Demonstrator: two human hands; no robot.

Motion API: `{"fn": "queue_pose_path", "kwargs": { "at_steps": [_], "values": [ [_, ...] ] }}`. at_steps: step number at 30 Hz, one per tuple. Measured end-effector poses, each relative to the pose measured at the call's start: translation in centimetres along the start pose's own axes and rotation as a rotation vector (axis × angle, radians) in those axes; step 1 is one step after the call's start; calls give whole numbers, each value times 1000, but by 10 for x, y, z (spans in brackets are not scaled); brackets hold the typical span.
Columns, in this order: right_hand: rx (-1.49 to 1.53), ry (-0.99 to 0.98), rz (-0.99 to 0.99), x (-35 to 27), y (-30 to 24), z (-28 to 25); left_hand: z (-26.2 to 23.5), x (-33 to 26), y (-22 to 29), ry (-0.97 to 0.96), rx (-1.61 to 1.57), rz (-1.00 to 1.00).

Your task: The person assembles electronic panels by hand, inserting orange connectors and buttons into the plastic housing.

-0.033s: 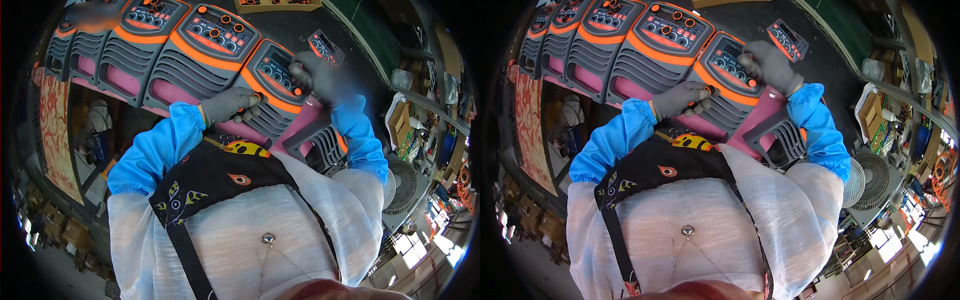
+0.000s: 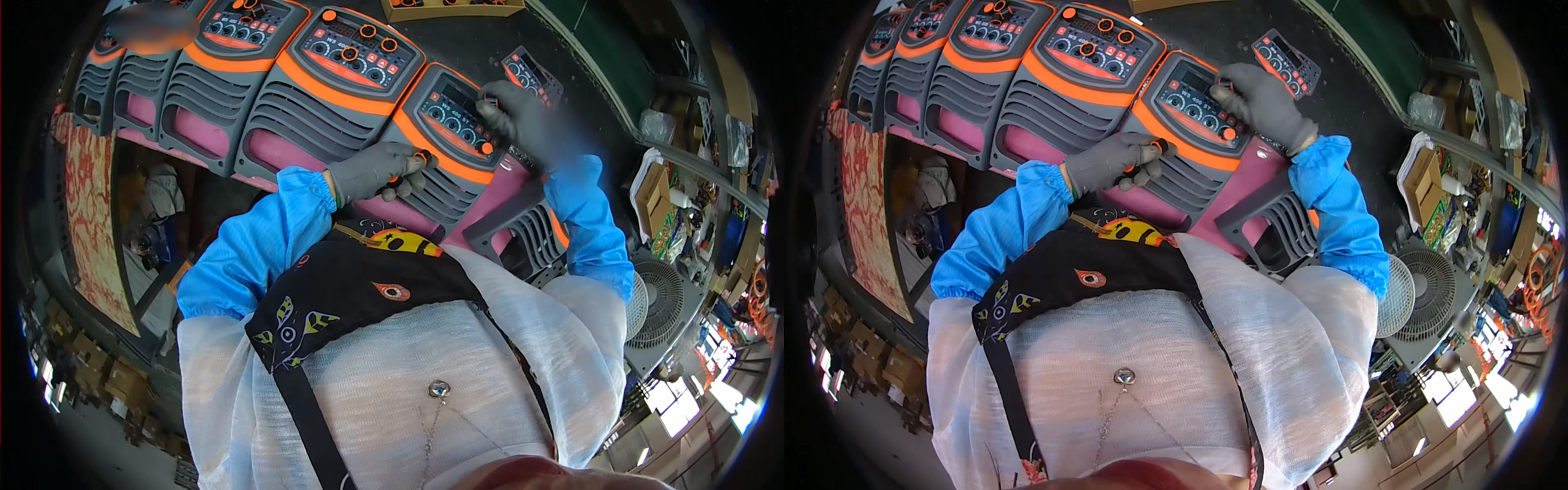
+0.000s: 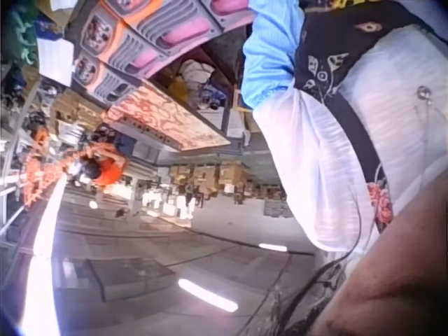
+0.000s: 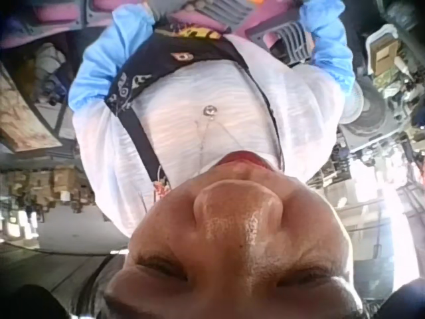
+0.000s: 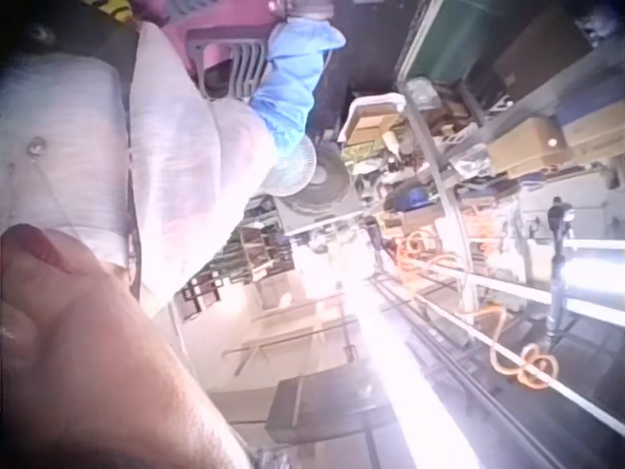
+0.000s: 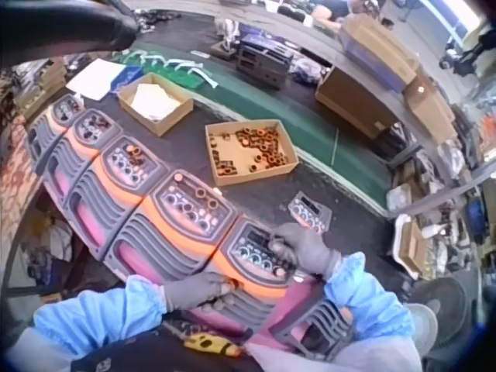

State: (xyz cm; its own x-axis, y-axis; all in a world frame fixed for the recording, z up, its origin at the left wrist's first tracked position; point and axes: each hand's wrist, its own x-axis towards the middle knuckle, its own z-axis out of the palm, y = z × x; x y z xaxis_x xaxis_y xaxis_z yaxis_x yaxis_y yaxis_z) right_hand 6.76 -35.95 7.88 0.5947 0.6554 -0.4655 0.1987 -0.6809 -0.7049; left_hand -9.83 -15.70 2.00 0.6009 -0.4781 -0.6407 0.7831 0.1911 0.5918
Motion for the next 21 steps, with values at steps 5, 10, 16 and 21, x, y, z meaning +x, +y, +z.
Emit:
{"fn": "queue_pose_path", "kwargs": {
  "at_steps": [5,10,16,21],
  "values": [
    [-299,65,-241,-17,11,14,-1,1,-1,-19,-43,12],
    [-241,214,-311,-28,20,40,-5,4,-6,-63,-79,23],
    [-385,180,-209,-30,13,50,-6,5,-6,-70,-100,6],
    [-365,221,-252,-25,17,53,-8,6,-9,-91,-83,27]
  ]
}}
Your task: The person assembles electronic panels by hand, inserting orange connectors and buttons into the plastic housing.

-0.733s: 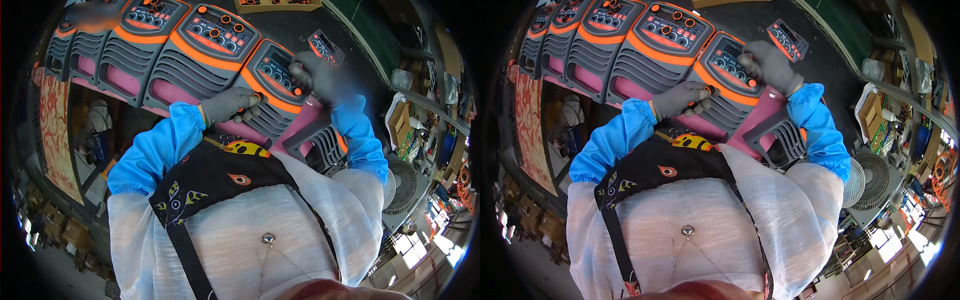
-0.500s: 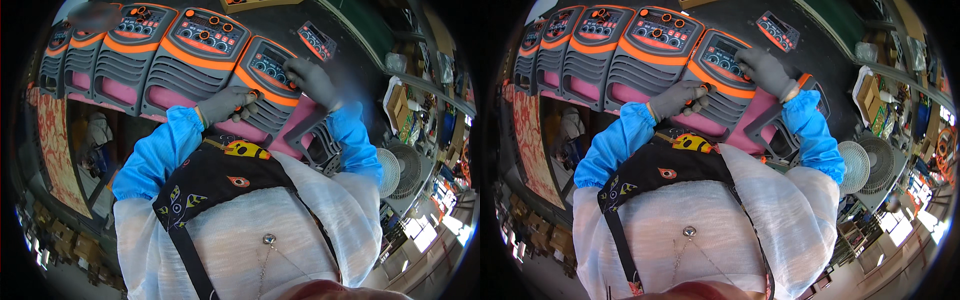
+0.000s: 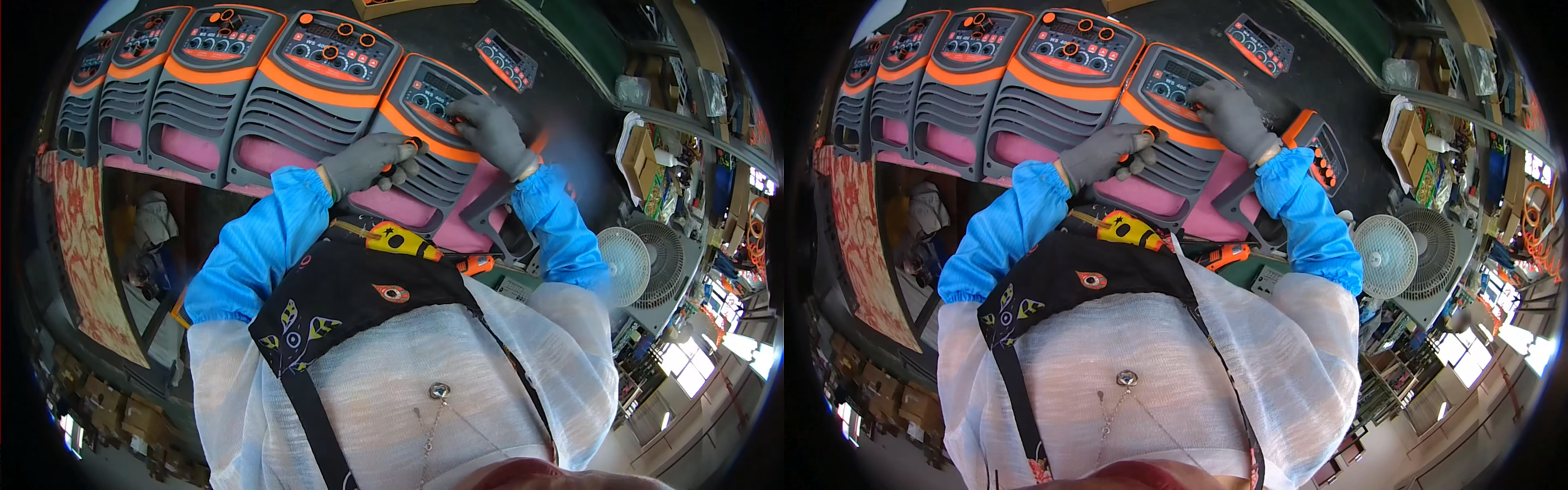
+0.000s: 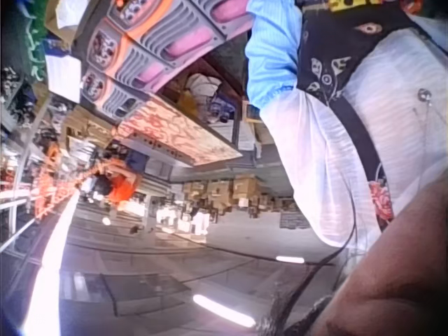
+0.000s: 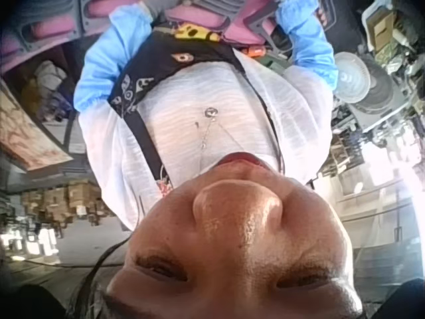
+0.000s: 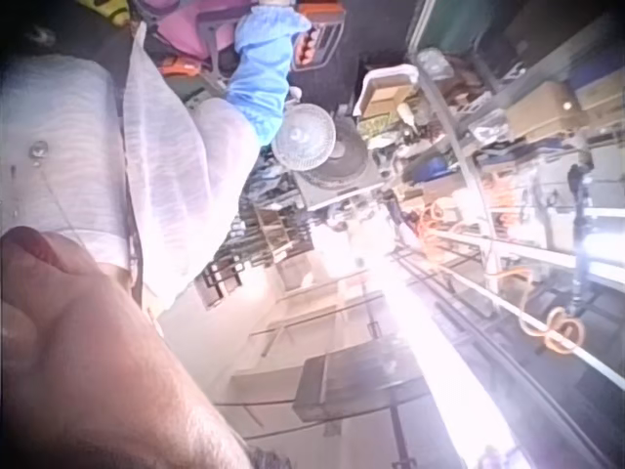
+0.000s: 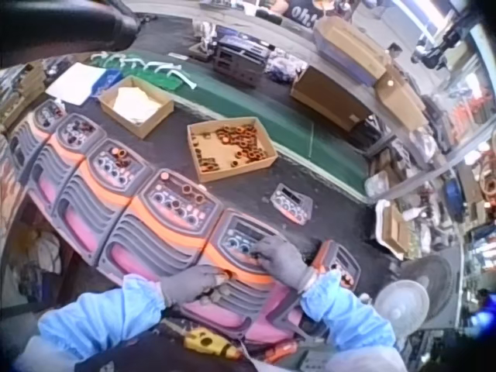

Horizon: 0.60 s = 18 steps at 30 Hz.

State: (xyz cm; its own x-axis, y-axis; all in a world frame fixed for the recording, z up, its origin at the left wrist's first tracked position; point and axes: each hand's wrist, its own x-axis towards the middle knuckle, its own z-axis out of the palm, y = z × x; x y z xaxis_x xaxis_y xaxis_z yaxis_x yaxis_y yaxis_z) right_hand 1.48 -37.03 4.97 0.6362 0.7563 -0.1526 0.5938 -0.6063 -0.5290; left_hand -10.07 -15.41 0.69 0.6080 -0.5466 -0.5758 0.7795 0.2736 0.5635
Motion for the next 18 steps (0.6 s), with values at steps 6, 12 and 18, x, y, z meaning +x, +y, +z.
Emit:
{"fn": "queue_pose_path", "kwargs": {
  "at_steps": [6,12,18],
  "values": [
    [44,-33,-5,2,2,0,-1,1,-2,0,0,-8],
    [36,-24,-44,1,4,1,2,0,2,15,19,-21],
    [1,1,-91,2,6,4,2,0,2,4,-14,-24]
  ]
}}
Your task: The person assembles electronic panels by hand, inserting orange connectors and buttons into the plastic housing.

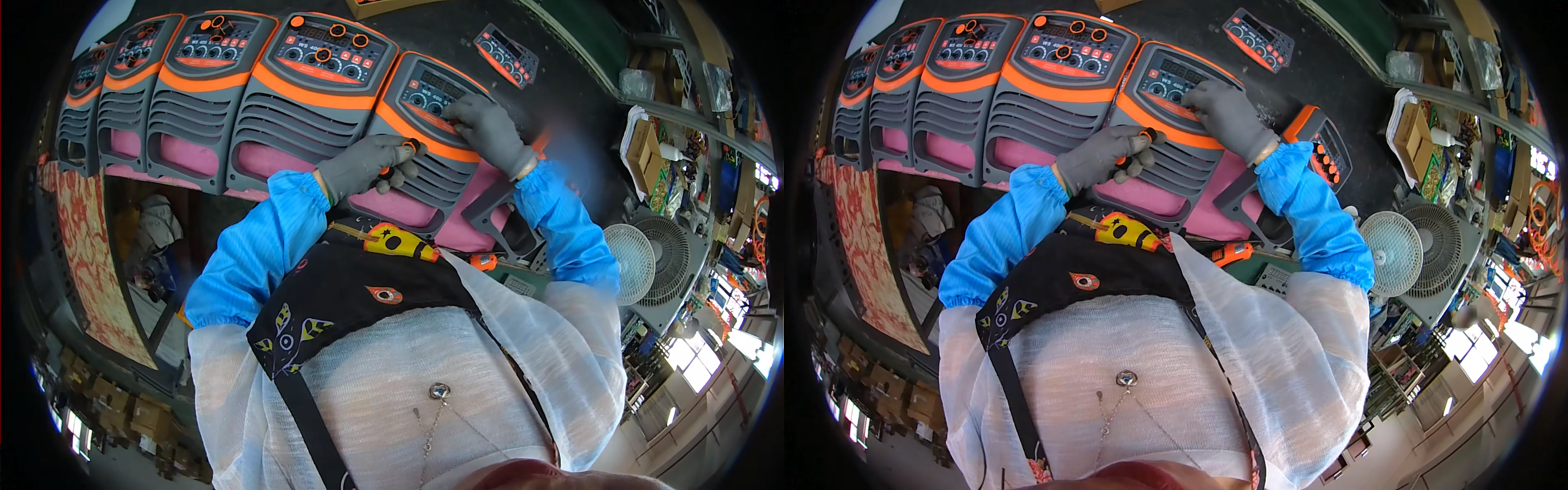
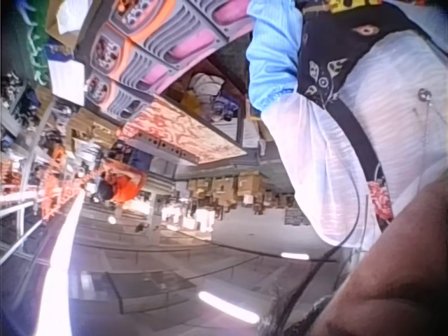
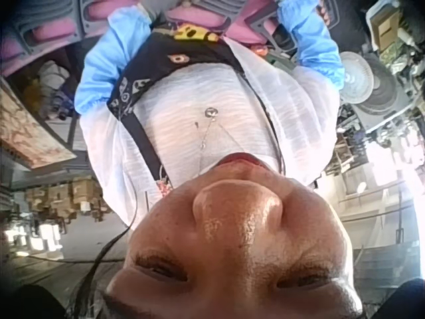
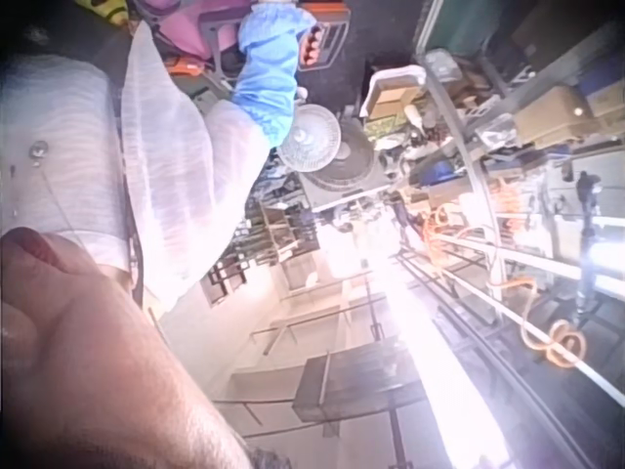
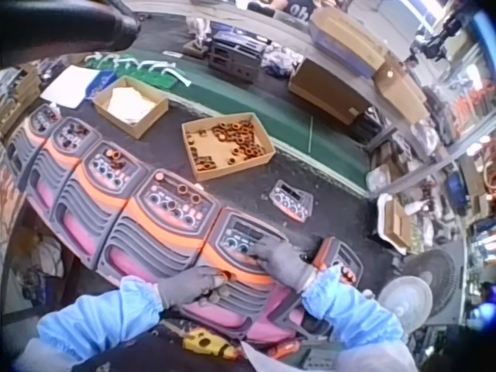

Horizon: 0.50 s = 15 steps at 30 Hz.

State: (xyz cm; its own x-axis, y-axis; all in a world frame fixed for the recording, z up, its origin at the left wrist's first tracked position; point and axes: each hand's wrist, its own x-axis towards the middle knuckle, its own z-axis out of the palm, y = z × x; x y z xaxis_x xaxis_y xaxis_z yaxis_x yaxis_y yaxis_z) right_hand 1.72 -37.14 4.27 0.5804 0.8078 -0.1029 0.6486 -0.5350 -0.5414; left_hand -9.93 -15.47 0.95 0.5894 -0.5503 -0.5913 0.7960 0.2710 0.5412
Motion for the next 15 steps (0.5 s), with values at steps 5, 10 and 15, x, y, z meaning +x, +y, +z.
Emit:
{"fn": "queue_pose_path", "kwargs": {
  "at_steps": [5,10,15],
  "values": [
    [-43,-7,21,1,5,9,0,-1,1,11,1,4],
    [-277,-25,-13,0,4,20,-1,0,-3,1,24,18],
    [-358,1,-7,-1,-8,11,-8,6,-8,-53,-14,66]
  ]
}}
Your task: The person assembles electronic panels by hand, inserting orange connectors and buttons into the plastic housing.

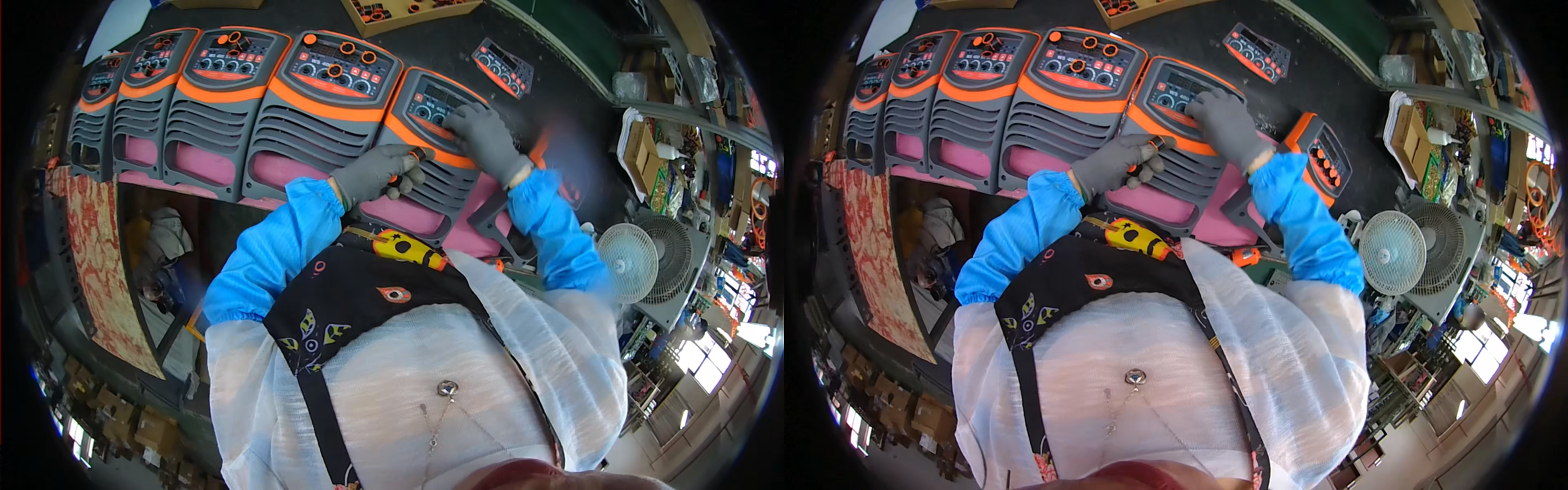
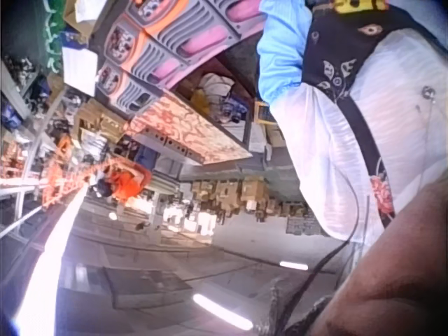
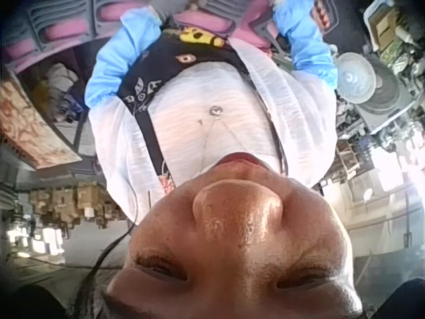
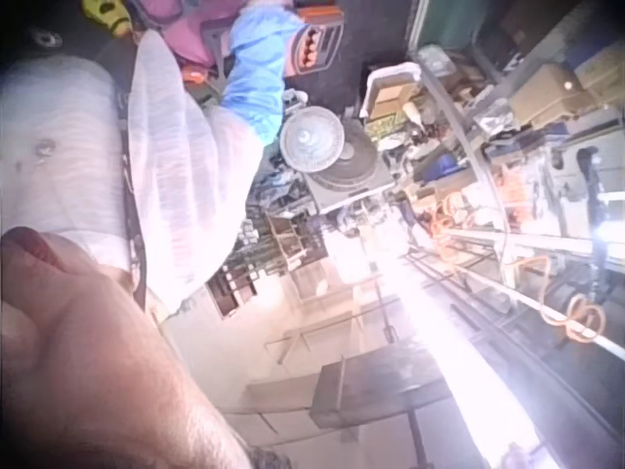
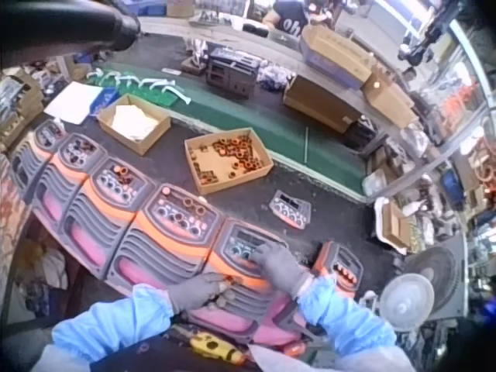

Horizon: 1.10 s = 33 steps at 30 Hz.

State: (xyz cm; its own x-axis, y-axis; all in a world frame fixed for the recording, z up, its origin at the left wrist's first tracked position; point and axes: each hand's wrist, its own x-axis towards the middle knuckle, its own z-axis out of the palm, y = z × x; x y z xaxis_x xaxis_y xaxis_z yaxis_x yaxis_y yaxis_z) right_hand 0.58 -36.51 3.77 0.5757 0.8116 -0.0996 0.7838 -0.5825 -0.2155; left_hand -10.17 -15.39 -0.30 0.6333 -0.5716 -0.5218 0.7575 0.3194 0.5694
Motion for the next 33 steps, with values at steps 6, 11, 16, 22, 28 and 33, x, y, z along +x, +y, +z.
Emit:
{"fn": "queue_pose_path", "kwargs": {
  "at_steps": [6,11,16,22,28,33],
  "values": [
    [603,15,-68,-8,-54,-28,3,-5,1,-18,124,62],
    [770,-32,0,-7,-51,-23,6,-6,4,-9,227,51],
    [546,15,212,15,-14,-22,15,-13,9,-52,31,56],
    [337,-26,101,24,-10,-12,0,-1,-10,-203,-56,131],
    [255,3,92,24,-11,-8,9,-7,5,-75,-19,55],
    [292,-15,122,25,-12,-10,10,-5,6,-50,-13,19]
  ]
}}
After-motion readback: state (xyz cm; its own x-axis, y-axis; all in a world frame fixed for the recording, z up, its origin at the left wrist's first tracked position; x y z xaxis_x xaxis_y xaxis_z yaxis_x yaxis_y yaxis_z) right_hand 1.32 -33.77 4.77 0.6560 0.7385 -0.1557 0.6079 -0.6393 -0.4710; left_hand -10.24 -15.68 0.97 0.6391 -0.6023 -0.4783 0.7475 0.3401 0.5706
